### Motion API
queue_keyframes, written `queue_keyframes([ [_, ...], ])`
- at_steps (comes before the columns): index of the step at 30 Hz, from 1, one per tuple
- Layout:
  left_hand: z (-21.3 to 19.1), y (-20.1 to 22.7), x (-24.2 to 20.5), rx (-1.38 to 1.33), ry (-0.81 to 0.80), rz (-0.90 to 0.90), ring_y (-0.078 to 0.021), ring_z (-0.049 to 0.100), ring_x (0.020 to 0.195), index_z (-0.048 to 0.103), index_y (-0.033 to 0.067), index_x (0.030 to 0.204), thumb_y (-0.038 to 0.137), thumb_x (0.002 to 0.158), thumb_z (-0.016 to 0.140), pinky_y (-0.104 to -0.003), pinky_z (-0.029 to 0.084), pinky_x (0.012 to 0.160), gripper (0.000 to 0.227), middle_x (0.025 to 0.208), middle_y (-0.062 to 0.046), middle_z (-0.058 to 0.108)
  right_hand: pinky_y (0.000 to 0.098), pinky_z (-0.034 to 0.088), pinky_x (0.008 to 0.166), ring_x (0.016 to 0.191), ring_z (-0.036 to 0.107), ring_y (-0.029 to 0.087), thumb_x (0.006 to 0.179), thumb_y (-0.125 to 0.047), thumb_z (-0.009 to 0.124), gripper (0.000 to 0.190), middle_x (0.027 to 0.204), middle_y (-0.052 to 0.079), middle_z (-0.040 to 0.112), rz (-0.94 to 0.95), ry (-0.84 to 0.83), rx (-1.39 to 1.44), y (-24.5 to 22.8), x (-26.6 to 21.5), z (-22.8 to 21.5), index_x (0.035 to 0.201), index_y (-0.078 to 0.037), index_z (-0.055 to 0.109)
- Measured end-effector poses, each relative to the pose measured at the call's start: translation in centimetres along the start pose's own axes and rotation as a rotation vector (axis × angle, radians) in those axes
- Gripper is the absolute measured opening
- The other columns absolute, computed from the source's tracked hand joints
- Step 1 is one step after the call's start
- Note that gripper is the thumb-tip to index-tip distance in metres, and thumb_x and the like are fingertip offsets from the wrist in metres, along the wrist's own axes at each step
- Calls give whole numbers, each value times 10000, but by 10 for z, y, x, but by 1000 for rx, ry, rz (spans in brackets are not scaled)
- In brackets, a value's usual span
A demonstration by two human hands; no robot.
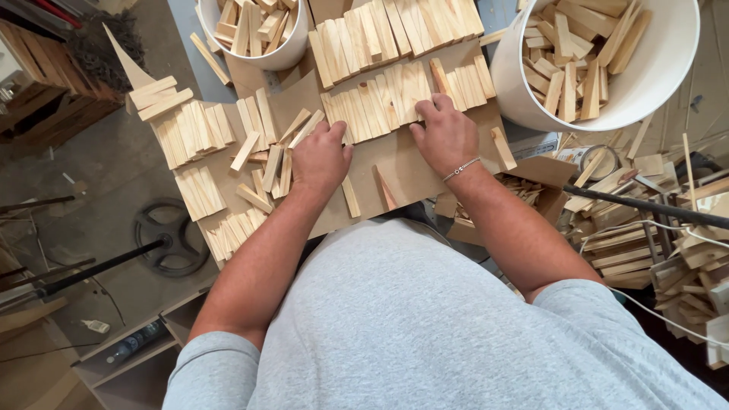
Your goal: Sorting and organizing small wooden slats on a workbench
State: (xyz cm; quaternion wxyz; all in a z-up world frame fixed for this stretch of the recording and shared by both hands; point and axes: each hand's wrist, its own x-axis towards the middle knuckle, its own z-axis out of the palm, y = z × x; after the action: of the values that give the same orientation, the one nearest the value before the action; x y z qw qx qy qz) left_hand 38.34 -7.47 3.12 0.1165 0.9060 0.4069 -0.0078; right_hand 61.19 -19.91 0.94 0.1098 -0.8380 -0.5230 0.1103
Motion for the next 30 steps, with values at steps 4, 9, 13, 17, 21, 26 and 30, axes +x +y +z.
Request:
queue_keyframes([
  [4,0,-1,-2,-3,11,3,-364,747,763,654,209,1123,370,798,792,-475,629,697,388,938,-61,614,478,629,664,764,749,370,880,-326,729,275,1214,22,580,-19,44,-34,2,-2,8,1109,-261,591],
  [9,1,-4,0,-23,-19,4,-360,748,783,652,215,1137,377,809,778,-484,627,710,387,946,-54,615,464,628,613,699,741,359,856,-265,714,268,1150,33,575,-19,139,-24,-2,-4,10,1085,-241,577],
  [13,2,-5,1,-30,-45,-4,-353,745,781,646,215,1133,374,821,775,-480,628,709,374,954,-48,606,478,615,583,647,728,381,821,-271,728,262,1012,59,564,-17,137,-15,-10,-17,-12,1014,-194,568],
  [17,2,-6,1,-39,-30,13,-365,744,773,648,198,1117,345,813,785,-488,630,701,364,948,-59,608,510,598,575,627,704,422,800,-261,719,274,951,83,519,32,164,-5,-4,-32,-27,1002,-166,560],
  [21,3,-6,1,-65,-20,32,-375,749,777,648,202,1132,328,818,776,-502,632,704,362,976,-69,617,542,583,606,658,686,437,808,-225,743,293,948,84,490,20,257,101,-10,-36,-56,1033,-147,572],
  [26,14,-5,-2,-45,97,111,-342,736,720,644,208,1067,324,789,778,-472,632,638,330,907,-32,596,472,564,637,727,701,354,782,-242,785,294,908,69,532,-135,178,247,-50,-24,-23,1022,-146,643],
  [30,31,-9,1,83,348,208,-234,703,608,617,275,906,295,778,673,-369,597,534,141,768,30,579,467,568,629,737,688,349,772,-304,758,301,862,57,529,-232,115,202,-87,-14,2,1013,-169,638],
])
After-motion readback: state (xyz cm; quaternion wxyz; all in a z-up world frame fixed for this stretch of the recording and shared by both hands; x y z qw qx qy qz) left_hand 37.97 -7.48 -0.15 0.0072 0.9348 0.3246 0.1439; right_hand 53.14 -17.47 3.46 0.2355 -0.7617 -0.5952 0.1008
